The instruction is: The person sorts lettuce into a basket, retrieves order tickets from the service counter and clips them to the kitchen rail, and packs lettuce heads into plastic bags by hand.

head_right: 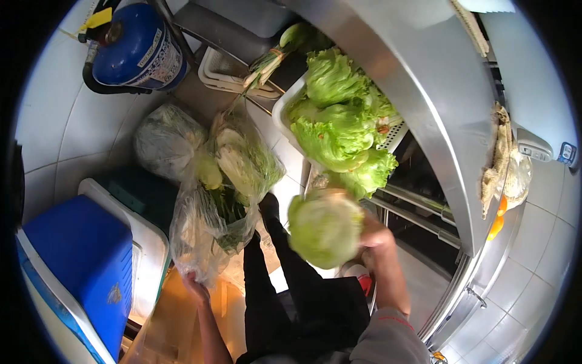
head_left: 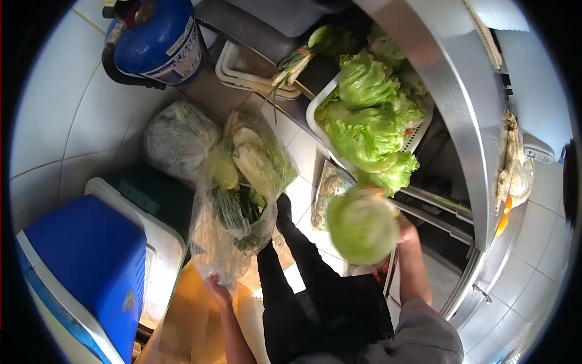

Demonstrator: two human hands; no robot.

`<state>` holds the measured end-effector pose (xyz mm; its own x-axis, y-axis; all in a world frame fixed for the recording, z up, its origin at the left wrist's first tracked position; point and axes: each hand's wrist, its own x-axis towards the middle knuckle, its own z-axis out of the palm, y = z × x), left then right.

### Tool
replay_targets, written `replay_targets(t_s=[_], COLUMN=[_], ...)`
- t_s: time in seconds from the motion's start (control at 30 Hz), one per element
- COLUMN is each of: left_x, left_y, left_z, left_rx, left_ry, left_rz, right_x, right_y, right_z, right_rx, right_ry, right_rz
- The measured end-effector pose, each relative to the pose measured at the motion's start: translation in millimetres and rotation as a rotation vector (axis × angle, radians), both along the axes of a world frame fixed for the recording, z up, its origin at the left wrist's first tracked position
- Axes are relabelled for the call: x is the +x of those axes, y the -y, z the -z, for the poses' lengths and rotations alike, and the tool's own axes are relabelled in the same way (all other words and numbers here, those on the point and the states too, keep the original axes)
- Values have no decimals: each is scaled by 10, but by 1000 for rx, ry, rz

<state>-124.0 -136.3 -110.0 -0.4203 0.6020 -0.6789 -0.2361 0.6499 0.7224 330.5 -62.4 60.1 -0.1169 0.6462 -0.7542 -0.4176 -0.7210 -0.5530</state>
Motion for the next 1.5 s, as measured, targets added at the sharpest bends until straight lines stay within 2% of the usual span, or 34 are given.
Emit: replay_targets(t_s=[0.1,0.13,0.2,0.27,0.4,0.43,0.5,0.57,0.6,0.67,0.7,0.8,0.83,0.97,1.07,1.1,1.2,1.27,1.33,1.37,1.4,1.43,1.47,1.5], left_x=[21,29,64,154,135,121,100,-8,-102,108,199,214,213,96,-23,-48,-112,-64,-27,-35,-40,70,115,138], left_y=[16,12,-9,-132,-82,-58,-13,72,131,0,-48,-18,-3,22,-94,-142,-72,-24,59,173,234,187,133,86], left_z=[-59,-72,-83,-251,-267,-225,-94,-9,-15,-154,-188,-137,-118,-13,-89,-121,-41,-31,47,157,228,127,9,-92], left_rx=[20,18,12,-6,-44,-22,24,-181,-299,-194,-130,-118,-94,-18,22,39,15,10,17,23,28,3,-15,-31], left_ry=[-55,-73,-109,-68,-146,-128,-104,-239,-304,-208,-151,-165,-132,33,163,205,265,254,226,202,177,117,133,147], left_rz=[34,35,36,57,62,44,-16,234,361,107,-12,-11,-20,-184,-296,-323,-337,-282,-241,-225,-206,-313,-311,-313], right_x=[164,241,458,888,1216,1443,1407,1181,1127,836,745,925,1306,1454,1447,1408,905,411,-255,-747,-1193,-1596,-1910,-2157], right_y=[34,22,59,102,-119,-91,-140,-303,-310,-522,-637,-679,-481,-473,-421,-349,-218,-87,76,69,10,-71,-217,-407], right_z=[-314,-370,-359,-140,356,571,548,396,414,407,430,496,714,699,637,598,345,222,269,363,482,640,964,1308], right_rx=[363,452,607,527,446,373,420,525,533,480,468,308,396,393,366,249,145,246,464,539,559,570,555,483], right_ry=[-219,-207,106,478,760,630,571,485,504,613,748,771,770,665,591,686,1276,1661,1580,1333,1172,1001,737,653], right_rz=[503,580,612,519,650,739,772,696,748,822,781,844,705,643,731,879,897,652,336,339,92,-144,-261,-483])
